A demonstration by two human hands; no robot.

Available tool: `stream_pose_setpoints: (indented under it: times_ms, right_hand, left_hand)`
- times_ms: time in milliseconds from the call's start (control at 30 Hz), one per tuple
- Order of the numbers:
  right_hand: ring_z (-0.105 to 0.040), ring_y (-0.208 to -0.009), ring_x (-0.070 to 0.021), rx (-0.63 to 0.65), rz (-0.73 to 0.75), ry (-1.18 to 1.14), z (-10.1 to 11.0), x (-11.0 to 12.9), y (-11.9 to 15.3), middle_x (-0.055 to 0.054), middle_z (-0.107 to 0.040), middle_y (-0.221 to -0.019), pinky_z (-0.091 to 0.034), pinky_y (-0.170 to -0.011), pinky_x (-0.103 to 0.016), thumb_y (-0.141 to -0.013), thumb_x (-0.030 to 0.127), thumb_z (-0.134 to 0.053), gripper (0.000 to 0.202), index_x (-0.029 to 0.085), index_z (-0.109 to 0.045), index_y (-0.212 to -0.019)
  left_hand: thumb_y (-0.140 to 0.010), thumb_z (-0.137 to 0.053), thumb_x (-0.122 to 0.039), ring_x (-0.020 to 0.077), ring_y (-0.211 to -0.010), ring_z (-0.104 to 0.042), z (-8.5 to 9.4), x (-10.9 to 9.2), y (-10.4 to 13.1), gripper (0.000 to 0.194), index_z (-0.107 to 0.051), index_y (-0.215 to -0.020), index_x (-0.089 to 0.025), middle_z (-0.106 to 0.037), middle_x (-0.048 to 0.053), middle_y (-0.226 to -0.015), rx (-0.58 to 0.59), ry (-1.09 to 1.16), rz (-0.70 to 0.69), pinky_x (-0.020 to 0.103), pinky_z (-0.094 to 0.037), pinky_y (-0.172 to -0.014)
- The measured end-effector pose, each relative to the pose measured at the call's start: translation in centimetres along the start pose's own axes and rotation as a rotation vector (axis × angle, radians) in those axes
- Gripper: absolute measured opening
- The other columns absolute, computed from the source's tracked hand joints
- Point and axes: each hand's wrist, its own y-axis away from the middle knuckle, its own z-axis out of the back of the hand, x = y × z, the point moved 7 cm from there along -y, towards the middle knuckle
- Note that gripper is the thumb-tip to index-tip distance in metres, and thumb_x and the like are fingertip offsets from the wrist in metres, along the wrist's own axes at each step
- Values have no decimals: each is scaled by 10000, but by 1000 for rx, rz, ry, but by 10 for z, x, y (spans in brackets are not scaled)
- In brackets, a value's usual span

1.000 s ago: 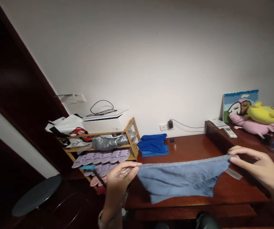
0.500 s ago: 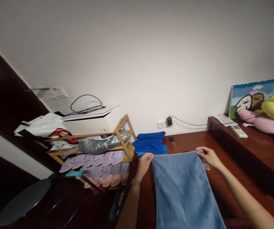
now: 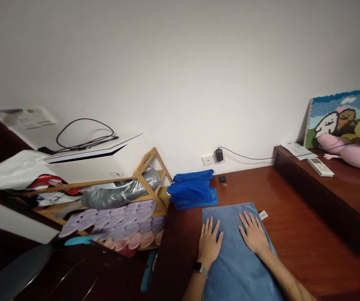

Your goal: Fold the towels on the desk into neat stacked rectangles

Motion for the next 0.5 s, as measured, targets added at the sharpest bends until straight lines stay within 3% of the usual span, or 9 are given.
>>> stream_pose_setpoints:
  times_ms: [100, 200, 333, 433, 500]
  right_hand:
    - [-242, -1580, -286, 55, -3, 39, -5, -6, -8, -30, -306, -1698, -159, -1286, -522, -1029, 527, -328, 647, 259, -379, -1615]
    - [-330, -1544, -284, 36, -17, 48, 3, -9, -22, -50, -363, -1675, -218, -1267, -508, -1038, 494, -306, 619, 250, -429, -1593]
    - [-319, -1549, -281, -32, 23, 40, 11, -5, -38, -86, -380, -1667, -213, -1273, -494, -1054, 465, -269, 621, 189, -454, -1579]
    - [-264, -1573, -273, 43, 90, 38, 0, -5, -49, -45, -342, -1683, -186, -1287, -502, -1055, 473, -282, 616, 215, -409, -1600]
    - [-264, -1574, -259, 82, 115, 41, -8, -11, -55, -36, -334, -1686, -205, -1284, -492, -1056, 464, -280, 611, 229, -382, -1611]
  left_hand:
    - [-1071, -393, -488, 294, -1542, -352, -2, 14, -2, 527, -413, -1582, -362, -356, 66, -1686, 43, -9, 12, 562, -379, -1222]
    - [-1066, -401, -478, 294, -1505, -420, 7, 19, -16, 511, -488, -1543, -317, -442, 89, -1638, 26, -26, 39, 558, -385, -1217]
    - [-1075, -351, -383, 271, -1505, -417, 18, -3, -47, 496, -544, -1502, -221, -487, 113, -1607, -92, -27, 23, 509, -347, -1249]
    - [-1068, -379, -410, 261, -1535, -364, 8, -18, -69, 494, -522, -1522, -277, -438, 70, -1644, -67, 4, -46, 505, -315, -1266]
    - [-1058, -403, -458, 273, -1533, -367, -2, -11, -76, 503, -512, -1529, -321, -429, 51, -1651, -19, 9, -3, 520, -321, -1259]
